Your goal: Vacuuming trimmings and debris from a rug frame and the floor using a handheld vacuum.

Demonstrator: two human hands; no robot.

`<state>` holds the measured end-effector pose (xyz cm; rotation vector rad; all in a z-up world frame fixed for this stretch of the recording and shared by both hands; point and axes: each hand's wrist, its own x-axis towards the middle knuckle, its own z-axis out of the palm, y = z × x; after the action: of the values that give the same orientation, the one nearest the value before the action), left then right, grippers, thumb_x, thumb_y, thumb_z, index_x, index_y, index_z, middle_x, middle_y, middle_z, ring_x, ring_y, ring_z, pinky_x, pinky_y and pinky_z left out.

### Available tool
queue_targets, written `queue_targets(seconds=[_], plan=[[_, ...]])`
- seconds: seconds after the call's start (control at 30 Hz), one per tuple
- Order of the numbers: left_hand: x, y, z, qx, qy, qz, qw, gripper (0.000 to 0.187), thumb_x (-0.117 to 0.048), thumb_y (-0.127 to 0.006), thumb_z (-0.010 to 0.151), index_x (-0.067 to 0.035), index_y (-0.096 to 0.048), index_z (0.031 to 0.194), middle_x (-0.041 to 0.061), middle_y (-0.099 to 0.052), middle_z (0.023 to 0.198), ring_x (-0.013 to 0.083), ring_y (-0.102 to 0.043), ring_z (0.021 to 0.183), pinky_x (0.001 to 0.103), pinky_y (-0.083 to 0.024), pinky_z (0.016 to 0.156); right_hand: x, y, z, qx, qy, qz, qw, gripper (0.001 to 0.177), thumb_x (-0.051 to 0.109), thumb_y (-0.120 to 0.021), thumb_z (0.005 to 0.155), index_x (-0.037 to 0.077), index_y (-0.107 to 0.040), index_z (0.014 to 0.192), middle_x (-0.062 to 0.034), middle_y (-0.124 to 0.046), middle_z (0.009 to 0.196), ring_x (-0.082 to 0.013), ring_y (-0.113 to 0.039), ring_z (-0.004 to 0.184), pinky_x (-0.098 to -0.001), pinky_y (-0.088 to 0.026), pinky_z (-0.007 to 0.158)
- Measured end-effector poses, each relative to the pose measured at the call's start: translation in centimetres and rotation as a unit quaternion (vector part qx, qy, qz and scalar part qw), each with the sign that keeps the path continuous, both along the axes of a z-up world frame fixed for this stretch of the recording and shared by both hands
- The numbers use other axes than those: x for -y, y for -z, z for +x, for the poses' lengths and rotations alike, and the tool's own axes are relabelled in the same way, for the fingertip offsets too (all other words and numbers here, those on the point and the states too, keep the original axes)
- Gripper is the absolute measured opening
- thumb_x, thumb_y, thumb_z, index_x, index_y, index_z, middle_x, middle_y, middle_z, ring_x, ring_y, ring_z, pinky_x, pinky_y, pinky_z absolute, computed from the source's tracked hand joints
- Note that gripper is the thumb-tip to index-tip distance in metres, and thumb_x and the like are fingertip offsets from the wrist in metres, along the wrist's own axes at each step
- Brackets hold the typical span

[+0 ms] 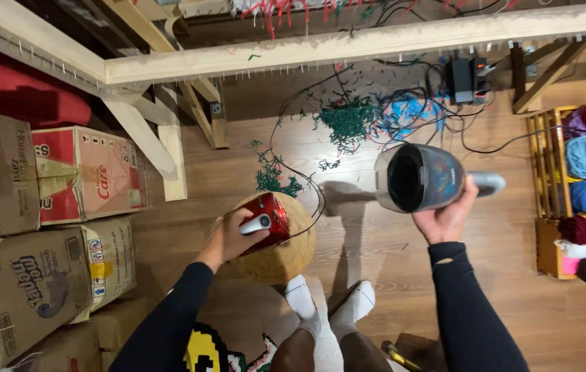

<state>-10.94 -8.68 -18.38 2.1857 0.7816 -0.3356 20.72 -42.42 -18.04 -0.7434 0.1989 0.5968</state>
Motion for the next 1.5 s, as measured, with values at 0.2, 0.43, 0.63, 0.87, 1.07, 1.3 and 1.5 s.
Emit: queue_targets(seconds=[0.2,0.43,0.63,0.87,1.07,1.3,1.5], plan=[[0.9,19.2,-3.3,0.043,-0.010,-0.010,0.999,0.052,-0.045,-0.077,0.083,-0.006,-0.068,0.116,0.018,-0.075,0.106,0.0332,-0.073,0.097,0.043,-0.058,0.081,2.1,5.0,-0.1,-0.014,-0.046,-0.030,0.998,0.070,0.064,-0.050,0.102,0.010,-0.058,0.145,-0.0060,-0.064,0.147,-0.0232,-0.058,0.137,-0.0442,-0.042,0.122],[2.4,23.4,-3.4,-0.061,0.022,0.047,0.997,0.051,-0.047,-0.073,0.086,-0.012,-0.068,0.122,0.016,-0.075,0.112,0.0341,-0.070,0.106,0.046,-0.054,0.090,6.1,9.7,-0.8,-0.060,-0.048,-0.074,0.994,0.059,0.059,-0.054,0.103,0.010,-0.060,0.135,-0.0079,-0.064,0.139,-0.0249,-0.061,0.129,-0.0487,-0.044,0.116],[0.9,24.4,-2.9,-0.175,0.044,0.057,0.982,0.064,-0.048,-0.073,0.088,-0.019,-0.055,0.141,0.019,-0.056,0.142,0.0366,-0.051,0.134,0.046,-0.042,0.109,9.1,8.4,-1.3,-0.064,0.000,-0.040,0.997,0.055,0.056,-0.055,0.105,0.009,-0.061,0.134,-0.0095,-0.065,0.137,-0.0249,-0.062,0.126,-0.0472,-0.046,0.113],[1.0,22.1,-1.8,-0.242,0.058,0.013,0.968,0.099,-0.051,-0.077,0.084,-0.015,-0.026,0.161,0.016,-0.042,0.160,0.0315,-0.041,0.148,0.038,-0.035,0.120,13.4,1.9,-0.3,-0.083,0.069,-0.025,0.994,0.056,0.056,-0.056,0.103,0.008,-0.062,0.132,-0.0105,-0.068,0.132,-0.0258,-0.064,0.121,-0.0463,-0.049,0.109],[-0.6,24.1,-0.4,-0.223,0.079,-0.003,0.972,0.097,-0.050,-0.077,0.084,-0.010,-0.031,0.159,0.018,-0.049,0.154,0.0317,-0.050,0.143,0.037,-0.041,0.116,18.0,-2.1,1.6,-0.071,0.116,-0.002,0.991,0.055,0.055,-0.058,0.104,0.007,-0.062,0.130,-0.0111,-0.068,0.131,-0.0263,-0.065,0.118,-0.0462,-0.051,0.106],[11.4,3.7,16.5,0.041,0.118,-0.071,0.990,0.060,-0.047,-0.077,0.082,-0.010,-0.067,0.127,0.014,-0.069,0.126,0.0284,-0.068,0.115,0.038,-0.053,0.098,21.8,-7.1,1.4,-0.056,0.166,-0.025,0.984,0.053,0.055,-0.054,0.105,0.008,-0.063,0.129,-0.0101,-0.069,0.129,-0.0254,-0.066,0.117,-0.0464,-0.051,0.106],[22.4,-14.1,33.0,0.122,0.198,-0.209,0.950,0.059,-0.050,-0.070,0.090,-0.010,-0.066,0.132,0.012,-0.063,0.138,0.0250,-0.059,0.132,0.038,-0.047,0.108,26.1,-12.5,2.7,-0.036,0.180,-0.011,0.983,0.051,0.054,-0.050,0.112,0.008,-0.063,0.129,-0.0102,-0.069,0.128,-0.0264,-0.065,0.116,-0.0465,-0.051,0.107]])
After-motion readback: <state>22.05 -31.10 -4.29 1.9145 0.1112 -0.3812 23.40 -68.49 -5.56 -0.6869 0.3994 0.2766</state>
